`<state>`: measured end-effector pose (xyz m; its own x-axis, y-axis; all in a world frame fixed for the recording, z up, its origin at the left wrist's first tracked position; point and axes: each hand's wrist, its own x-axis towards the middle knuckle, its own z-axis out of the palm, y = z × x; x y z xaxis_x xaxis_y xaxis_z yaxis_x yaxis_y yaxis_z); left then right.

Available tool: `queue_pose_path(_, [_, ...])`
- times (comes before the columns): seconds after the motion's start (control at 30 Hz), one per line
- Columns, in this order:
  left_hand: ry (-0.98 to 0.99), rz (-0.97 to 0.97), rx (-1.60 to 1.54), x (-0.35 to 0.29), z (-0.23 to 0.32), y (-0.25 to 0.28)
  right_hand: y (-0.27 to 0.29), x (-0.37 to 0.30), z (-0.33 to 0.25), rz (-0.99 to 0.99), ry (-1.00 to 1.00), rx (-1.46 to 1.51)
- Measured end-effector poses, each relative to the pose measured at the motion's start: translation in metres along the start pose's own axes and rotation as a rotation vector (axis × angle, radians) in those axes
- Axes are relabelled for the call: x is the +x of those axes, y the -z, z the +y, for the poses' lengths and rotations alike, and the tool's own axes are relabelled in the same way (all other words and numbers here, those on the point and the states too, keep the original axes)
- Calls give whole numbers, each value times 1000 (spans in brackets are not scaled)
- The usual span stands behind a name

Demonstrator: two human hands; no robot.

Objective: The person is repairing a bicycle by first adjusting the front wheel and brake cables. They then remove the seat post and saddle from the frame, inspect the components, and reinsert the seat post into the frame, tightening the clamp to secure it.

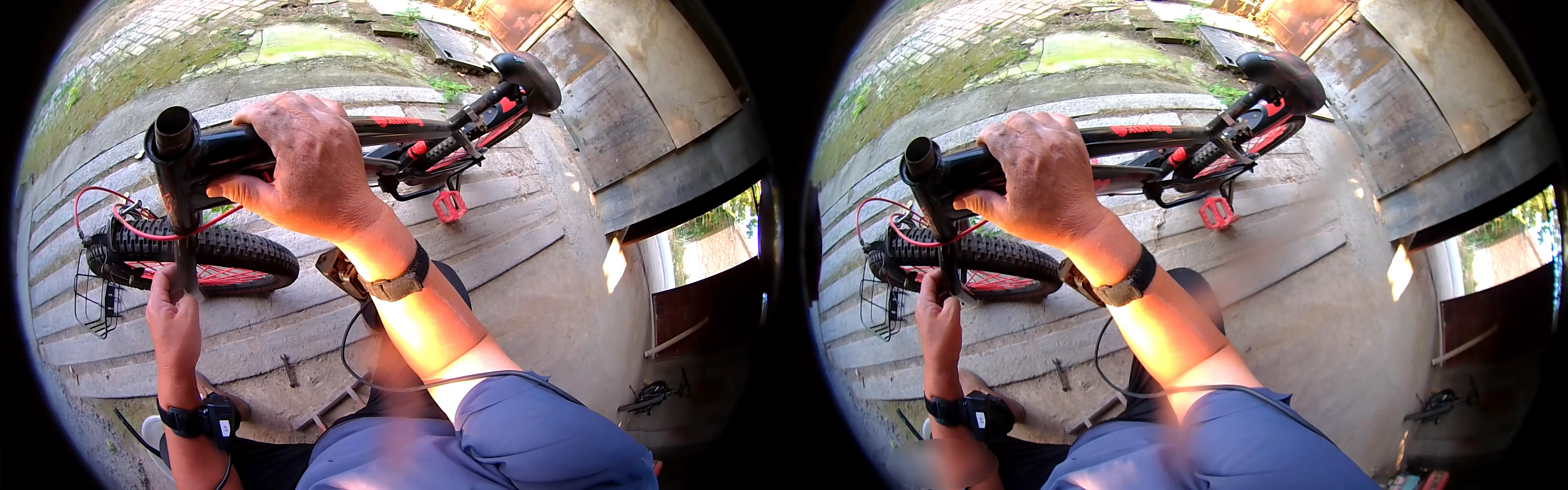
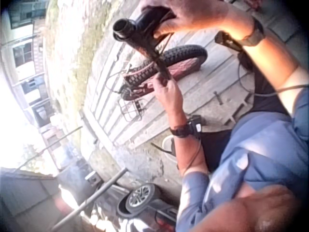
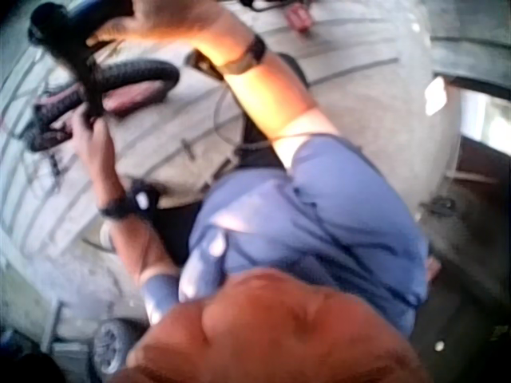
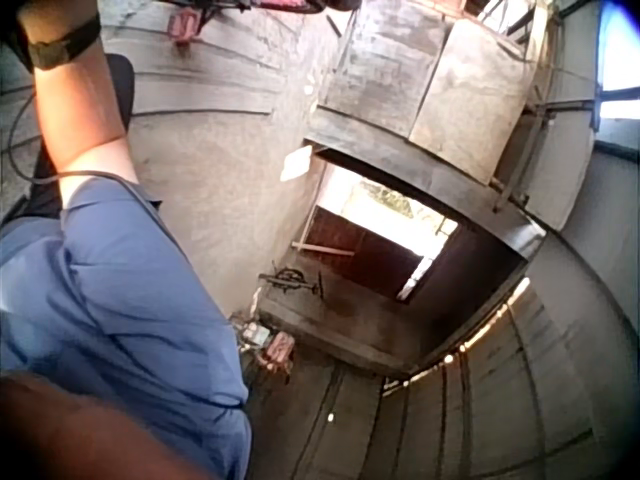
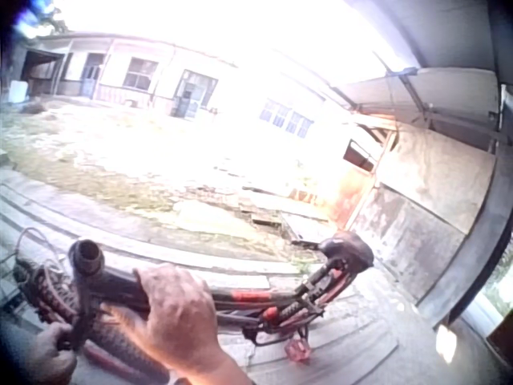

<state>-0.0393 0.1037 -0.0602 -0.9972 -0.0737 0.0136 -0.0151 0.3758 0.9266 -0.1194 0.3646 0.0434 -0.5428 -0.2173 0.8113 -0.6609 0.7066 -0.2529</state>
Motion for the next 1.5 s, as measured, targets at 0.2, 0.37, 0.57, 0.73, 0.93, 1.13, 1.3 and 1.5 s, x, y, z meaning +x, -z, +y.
queue_pose_path(0.2, [5, 0, 5, -1, 2, 0, 1, 0, -2, -11, -16, 0])
queue_pose_path(0.37, [14, 1, 22, -1, 2, -1, 0, -1, -1, -4, -16, 5])
queue_pose_path(0.57, [-35, 18, 92, -1, 3, -3, 1, 0, 0, 3, 16, -20])
queue_pose_path(0.73, [-34, 9, 79, -2, 3, -4, 2, 0, -1, 0, 10, -35])
queue_pose_path(0.93, [-8, 4, -24, -3, 10, -6, 1, -1, -1, 15, 13, -19])
queue_pose_path(1.13, [-4, 12, -29, -4, 11, -7, 1, -1, 0, 12, 10, -10])
queue_pose_path(1.3, [-57, 23, -12, -3, 8, -7, 1, -1, -1, 16, 12, -21])
queue_pose_path(1.5, [-66, 11, -3, -3, 8, -6, 1, -1, -1, 9, 7, -18])
